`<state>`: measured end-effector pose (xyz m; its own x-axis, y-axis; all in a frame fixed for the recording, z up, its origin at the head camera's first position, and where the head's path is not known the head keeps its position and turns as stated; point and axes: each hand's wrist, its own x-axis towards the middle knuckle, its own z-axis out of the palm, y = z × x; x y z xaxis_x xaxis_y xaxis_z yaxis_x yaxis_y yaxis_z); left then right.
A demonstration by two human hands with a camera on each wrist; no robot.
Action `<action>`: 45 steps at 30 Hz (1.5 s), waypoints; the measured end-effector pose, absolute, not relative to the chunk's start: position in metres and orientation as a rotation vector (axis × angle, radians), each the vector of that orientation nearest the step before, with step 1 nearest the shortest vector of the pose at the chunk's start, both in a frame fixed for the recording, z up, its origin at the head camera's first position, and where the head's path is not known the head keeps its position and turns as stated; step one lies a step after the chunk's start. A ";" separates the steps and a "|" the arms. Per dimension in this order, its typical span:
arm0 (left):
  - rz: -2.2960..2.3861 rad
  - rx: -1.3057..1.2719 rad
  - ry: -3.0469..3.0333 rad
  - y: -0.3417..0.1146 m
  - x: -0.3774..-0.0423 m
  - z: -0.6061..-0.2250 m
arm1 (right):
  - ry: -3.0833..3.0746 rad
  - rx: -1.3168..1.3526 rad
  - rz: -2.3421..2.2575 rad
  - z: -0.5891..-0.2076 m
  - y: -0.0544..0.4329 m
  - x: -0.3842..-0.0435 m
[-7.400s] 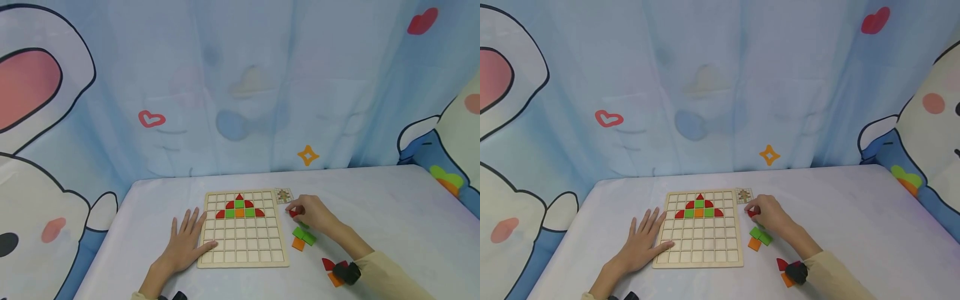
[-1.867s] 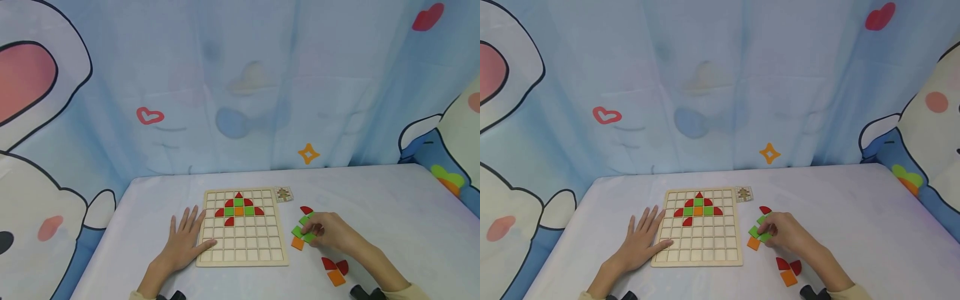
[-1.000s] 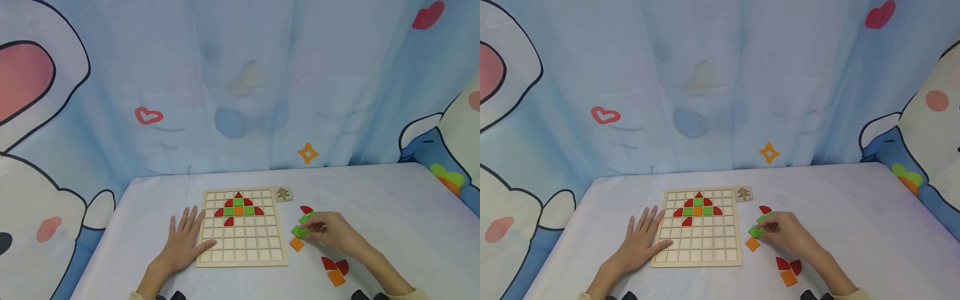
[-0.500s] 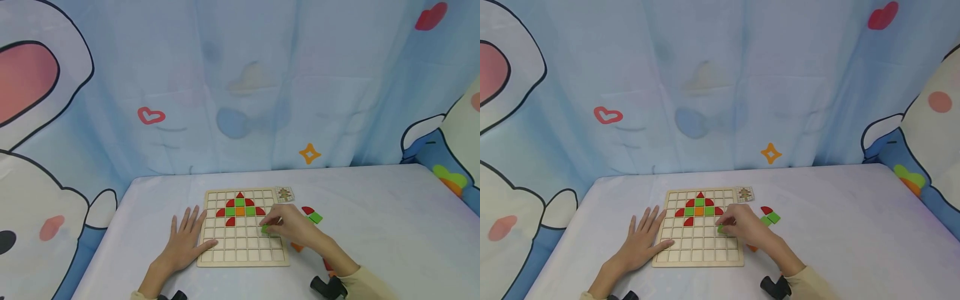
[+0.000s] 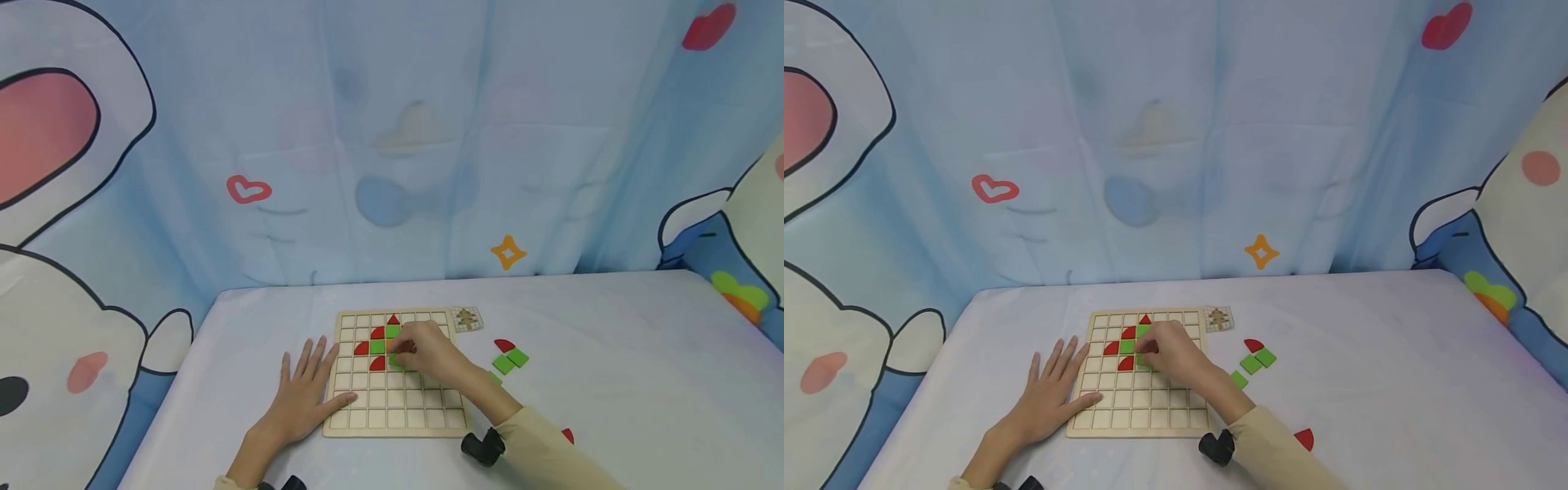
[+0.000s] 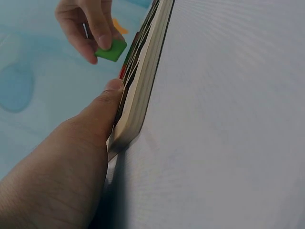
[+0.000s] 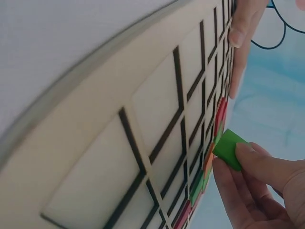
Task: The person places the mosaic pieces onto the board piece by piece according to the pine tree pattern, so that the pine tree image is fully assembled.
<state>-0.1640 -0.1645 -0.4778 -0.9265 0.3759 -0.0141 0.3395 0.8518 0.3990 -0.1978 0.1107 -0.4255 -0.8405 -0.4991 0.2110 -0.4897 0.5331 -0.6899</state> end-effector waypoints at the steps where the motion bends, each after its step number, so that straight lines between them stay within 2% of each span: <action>1: 0.606 0.570 2.935 -0.165 -0.164 -0.478 | 2.739 -0.871 -1.229 -0.427 0.109 -0.198; 8: 0.591 0.581 2.944 -0.166 -0.166 -0.481 | 2.795 -0.778 -1.138 -0.432 0.101 -0.197; 26: 0.628 0.601 2.961 -0.165 -0.161 -0.474 | 2.920 -0.922 -0.850 -0.429 0.089 -0.193; 45: 0.646 0.602 2.969 -0.164 -0.161 -0.476 | 3.037 -0.903 -0.678 -0.431 0.082 -0.188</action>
